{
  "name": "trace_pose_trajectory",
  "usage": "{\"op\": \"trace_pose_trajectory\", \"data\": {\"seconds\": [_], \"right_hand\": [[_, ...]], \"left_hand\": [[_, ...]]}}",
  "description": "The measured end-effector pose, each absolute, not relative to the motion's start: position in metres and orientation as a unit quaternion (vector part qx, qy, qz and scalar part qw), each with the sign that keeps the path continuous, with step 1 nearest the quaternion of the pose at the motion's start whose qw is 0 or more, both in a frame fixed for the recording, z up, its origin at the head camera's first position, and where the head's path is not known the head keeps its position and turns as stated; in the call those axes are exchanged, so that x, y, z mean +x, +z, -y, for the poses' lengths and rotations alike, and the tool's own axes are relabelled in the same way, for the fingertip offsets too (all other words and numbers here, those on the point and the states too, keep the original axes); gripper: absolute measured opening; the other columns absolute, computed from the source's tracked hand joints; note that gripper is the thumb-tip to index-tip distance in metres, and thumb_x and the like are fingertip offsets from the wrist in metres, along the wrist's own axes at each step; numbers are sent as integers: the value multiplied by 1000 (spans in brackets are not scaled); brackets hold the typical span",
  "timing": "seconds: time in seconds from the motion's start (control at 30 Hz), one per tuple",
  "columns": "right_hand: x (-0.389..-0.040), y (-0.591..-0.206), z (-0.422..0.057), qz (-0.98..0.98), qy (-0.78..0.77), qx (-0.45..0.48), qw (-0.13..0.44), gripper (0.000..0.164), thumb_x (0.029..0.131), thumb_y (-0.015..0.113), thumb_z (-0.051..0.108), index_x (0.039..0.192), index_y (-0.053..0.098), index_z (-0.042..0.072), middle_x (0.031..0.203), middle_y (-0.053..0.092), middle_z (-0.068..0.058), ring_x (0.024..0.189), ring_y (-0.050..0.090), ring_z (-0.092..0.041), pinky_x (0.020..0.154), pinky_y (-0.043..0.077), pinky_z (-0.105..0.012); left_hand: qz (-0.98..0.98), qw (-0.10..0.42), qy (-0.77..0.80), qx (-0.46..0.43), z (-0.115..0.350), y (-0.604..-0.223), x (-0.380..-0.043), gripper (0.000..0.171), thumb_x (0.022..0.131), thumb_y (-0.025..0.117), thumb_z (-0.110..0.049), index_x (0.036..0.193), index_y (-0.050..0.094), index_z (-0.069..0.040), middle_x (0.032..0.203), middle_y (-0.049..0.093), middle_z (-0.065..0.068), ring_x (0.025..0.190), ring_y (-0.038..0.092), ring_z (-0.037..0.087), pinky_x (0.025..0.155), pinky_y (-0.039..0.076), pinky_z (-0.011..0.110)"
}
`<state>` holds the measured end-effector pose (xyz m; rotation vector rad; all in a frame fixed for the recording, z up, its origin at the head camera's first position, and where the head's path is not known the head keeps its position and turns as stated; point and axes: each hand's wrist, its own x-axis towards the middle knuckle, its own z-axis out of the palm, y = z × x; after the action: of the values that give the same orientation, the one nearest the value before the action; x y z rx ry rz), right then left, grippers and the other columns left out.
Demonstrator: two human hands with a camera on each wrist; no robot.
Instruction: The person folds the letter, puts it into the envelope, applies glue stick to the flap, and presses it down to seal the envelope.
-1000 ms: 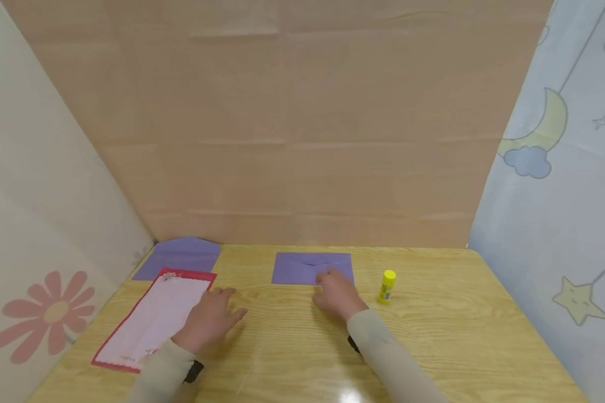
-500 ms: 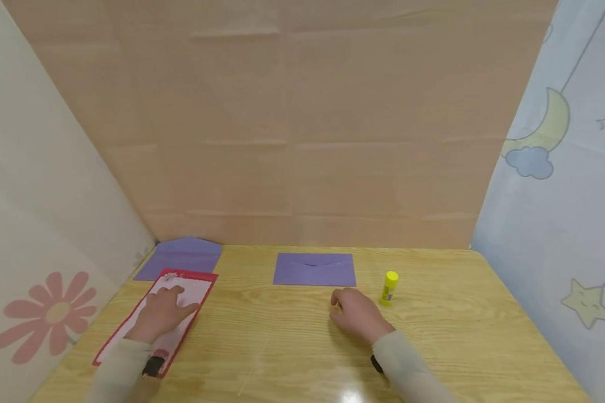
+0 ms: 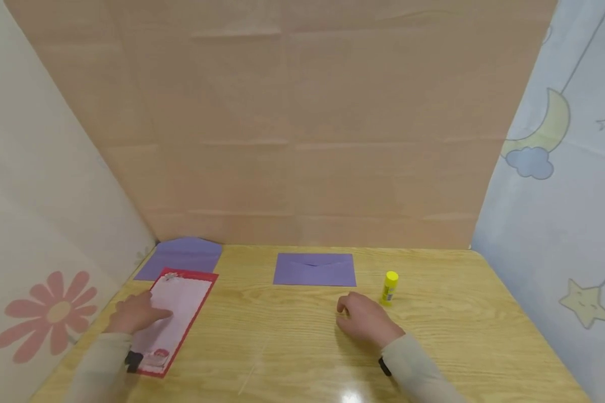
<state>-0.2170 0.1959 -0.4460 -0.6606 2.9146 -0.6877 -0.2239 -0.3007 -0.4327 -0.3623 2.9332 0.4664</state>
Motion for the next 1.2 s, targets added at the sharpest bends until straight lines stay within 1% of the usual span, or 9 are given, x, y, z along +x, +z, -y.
{"op": "trace_pose_trajectory", "data": {"seconds": [0.2, 0.43, 0.6, 0.77, 0.87, 0.97, 1.07, 1.13, 1.2], "right_hand": [[-217, -447, -197, -948, -222, -224, 31, 14, 86, 70, 13, 98, 70, 7, 95, 65, -3, 91, 63, -22, 84, 52, -47], [-215, -445, -196, -948, -219, -228, 26, 13, 85, 71, 15, 96, 70, 8, 93, 64, -2, 88, 62, -20, 82, 52, -45], [-214, -445, -195, -949, -213, -229, 26, 13, 85, 70, 15, 95, 70, 8, 91, 63, -1, 85, 59, -17, 80, 52, -44], [-213, -444, -193, -952, -205, -225, 28, 12, 85, 71, 15, 95, 69, 8, 91, 61, -1, 85, 58, -16, 81, 51, -44], [-213, -443, -192, -952, -206, -224, 30, 12, 86, 70, 15, 95, 69, 8, 90, 61, -1, 83, 56, -16, 80, 51, -43], [-212, -442, -192, -952, -210, -219, 34, 11, 87, 70, 15, 96, 69, 9, 92, 61, -1, 85, 56, -17, 81, 50, -44], [-211, -441, -191, -952, -215, -213, 41, 12, 87, 71, 15, 97, 69, 9, 94, 62, -2, 88, 58, -18, 82, 50, -45], [-211, -441, -191, -952, -217, -211, 45, 12, 88, 71, 16, 98, 69, 9, 95, 62, -2, 89, 58, -20, 83, 50, -46], [-210, -441, -190, -952, -218, -210, 46, 13, 87, 71, 16, 98, 69, 9, 95, 62, -2, 89, 58, -20, 82, 50, -46]], "left_hand": [[-970, 110, 157, -147, 320, -440, -225, 100, 74, 78, -52, 132, 39, 18, 120, 44, 46, 108, 43, 66, 87, 38, 73], [-969, 125, 156, -142, 326, -442, -222, 108, 72, 79, -60, 134, 38, 18, 122, 48, 44, 105, 52, 60, 86, 42, 71], [-970, 124, 163, -134, 325, -441, -221, 112, 69, 79, -64, 135, 38, 17, 122, 45, 45, 108, 46, 65, 86, 40, 74], [-968, 113, 169, -148, 322, -440, -221, 109, 71, 81, -59, 135, 37, 18, 123, 45, 47, 110, 43, 67, 87, 38, 74], [-966, 106, 178, -152, 321, -439, -220, 103, 74, 80, -53, 135, 36, 18, 125, 43, 47, 112, 41, 67, 89, 36, 74], [-967, 99, 190, -140, 319, -437, -219, 93, 80, 76, -44, 135, 36, 19, 127, 43, 47, 113, 43, 65, 90, 38, 73], [-967, 82, 210, -116, 316, -436, -218, 75, 86, 71, -33, 130, 41, 20, 125, 49, 43, 109, 52, 57, 89, 44, 66], [-965, 69, 232, -105, 314, -436, -218, 61, 89, 68, -26, 125, 48, 19, 120, 56, 38, 102, 58, 48, 86, 49, 58], [-963, 51, 251, -87, 311, -437, -218, 45, 91, 66, -21, 115, 57, 16, 109, 62, 31, 91, 61, 39, 80, 51, 52]]}}
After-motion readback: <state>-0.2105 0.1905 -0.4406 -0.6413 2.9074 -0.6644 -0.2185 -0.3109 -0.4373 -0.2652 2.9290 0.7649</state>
